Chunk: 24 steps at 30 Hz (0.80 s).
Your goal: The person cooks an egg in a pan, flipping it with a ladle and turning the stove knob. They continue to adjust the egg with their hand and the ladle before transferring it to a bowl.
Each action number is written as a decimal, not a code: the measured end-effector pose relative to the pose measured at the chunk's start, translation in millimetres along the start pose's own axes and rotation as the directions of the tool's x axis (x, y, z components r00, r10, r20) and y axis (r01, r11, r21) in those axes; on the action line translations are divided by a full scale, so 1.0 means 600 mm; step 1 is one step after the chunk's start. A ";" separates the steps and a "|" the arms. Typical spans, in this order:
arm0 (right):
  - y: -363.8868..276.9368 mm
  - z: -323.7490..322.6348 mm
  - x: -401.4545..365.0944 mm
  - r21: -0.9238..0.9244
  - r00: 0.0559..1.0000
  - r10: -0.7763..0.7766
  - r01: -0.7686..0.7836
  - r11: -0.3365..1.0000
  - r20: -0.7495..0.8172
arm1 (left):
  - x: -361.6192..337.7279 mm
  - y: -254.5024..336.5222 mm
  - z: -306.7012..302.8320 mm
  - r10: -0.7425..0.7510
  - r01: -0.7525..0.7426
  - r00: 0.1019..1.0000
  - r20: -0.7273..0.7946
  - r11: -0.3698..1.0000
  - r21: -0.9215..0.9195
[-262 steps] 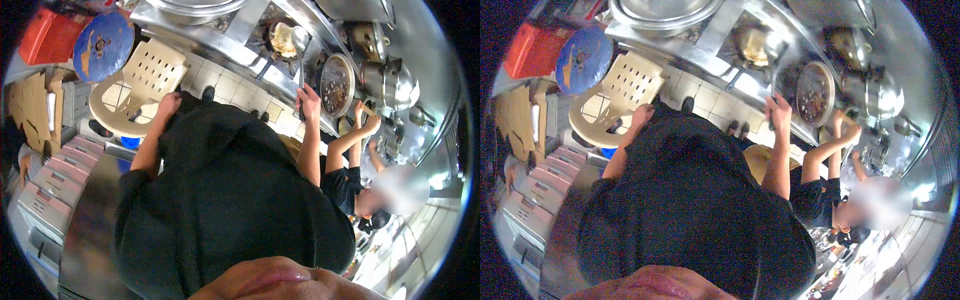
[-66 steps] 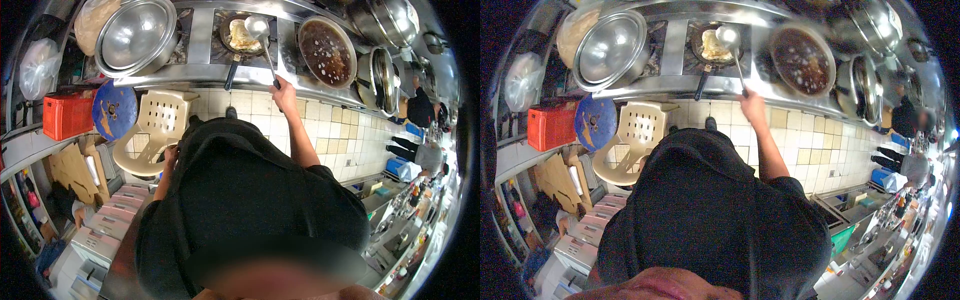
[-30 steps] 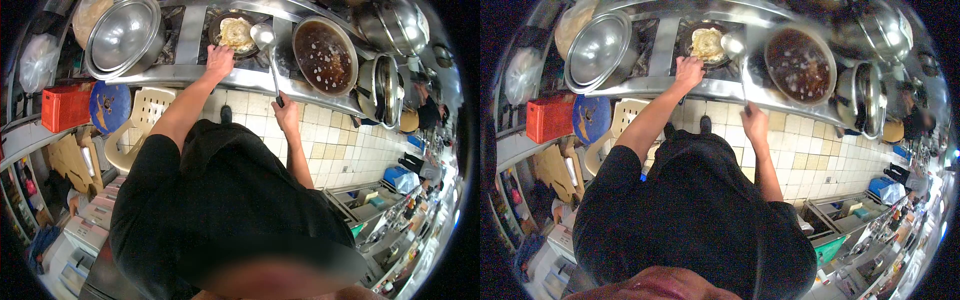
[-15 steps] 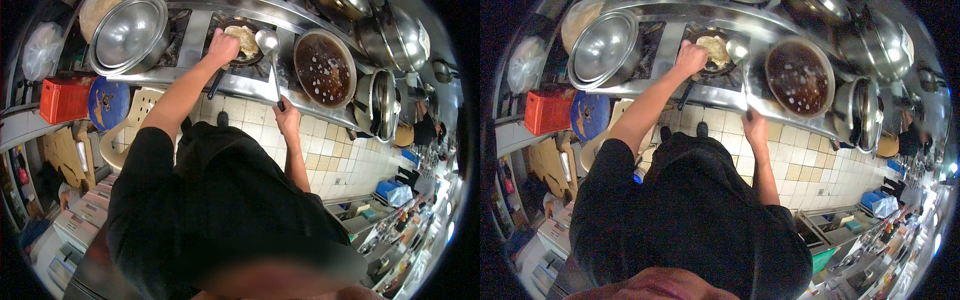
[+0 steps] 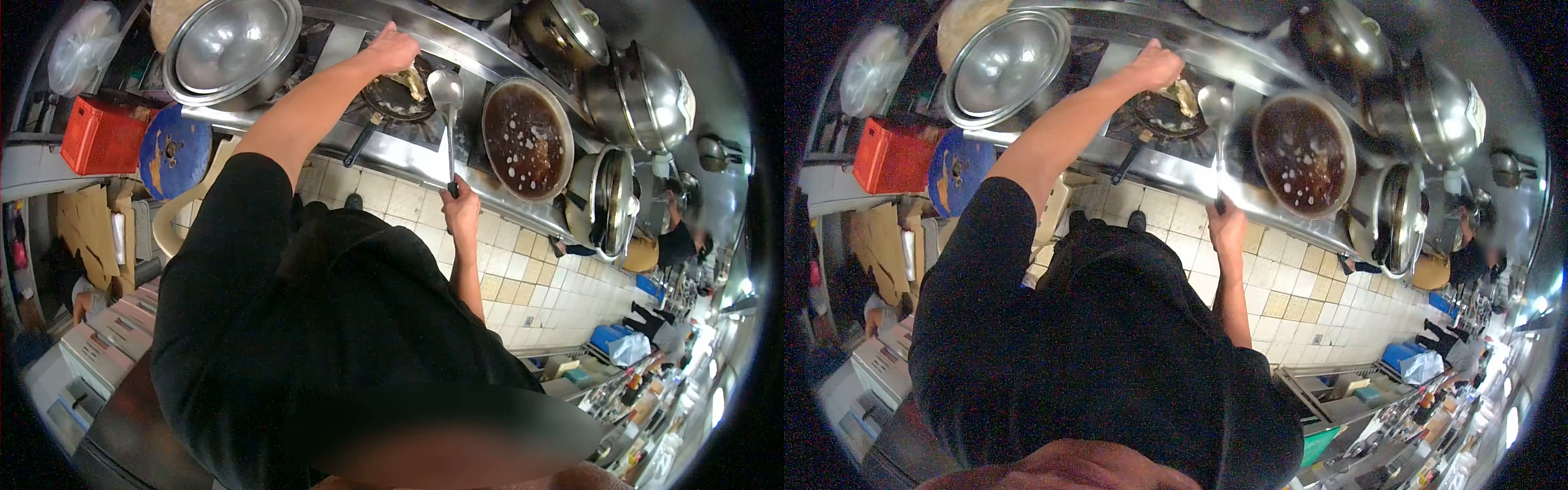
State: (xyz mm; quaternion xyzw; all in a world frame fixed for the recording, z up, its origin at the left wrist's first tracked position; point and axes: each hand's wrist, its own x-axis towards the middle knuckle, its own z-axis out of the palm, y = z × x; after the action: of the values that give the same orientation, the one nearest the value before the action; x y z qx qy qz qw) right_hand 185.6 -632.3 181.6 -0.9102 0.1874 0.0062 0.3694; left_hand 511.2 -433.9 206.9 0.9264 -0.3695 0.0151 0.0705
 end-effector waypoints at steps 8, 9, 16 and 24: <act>-0.013 0.005 -0.014 0.005 1.000 0.012 -0.012 1.000 -0.003 | -0.085 0.031 0.028 -0.090 0.097 0.995 0.046 0.976 -0.196; -0.017 0.005 -0.015 -0.008 1.000 0.008 -0.008 1.000 -0.002 | -0.100 0.032 0.045 -0.127 0.138 0.990 0.069 0.973 -0.186; -0.082 -0.022 -0.015 -0.074 0.991 0.070 -0.062 0.995 0.116 | -0.161 0.034 0.144 -0.255 0.224 0.963 -0.084 0.936 -0.271; -0.063 -0.003 0.068 -0.126 0.972 -0.116 0.143 0.982 0.202 | -0.208 0.072 0.155 -0.370 0.278 0.915 -0.159 0.865 -0.417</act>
State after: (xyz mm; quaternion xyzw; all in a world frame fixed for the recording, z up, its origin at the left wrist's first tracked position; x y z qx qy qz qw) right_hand 236.1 -622.4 202.2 -0.9391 0.0898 0.0838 0.3209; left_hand 388.6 -393.0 109.9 0.9349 -0.1922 0.0388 0.2959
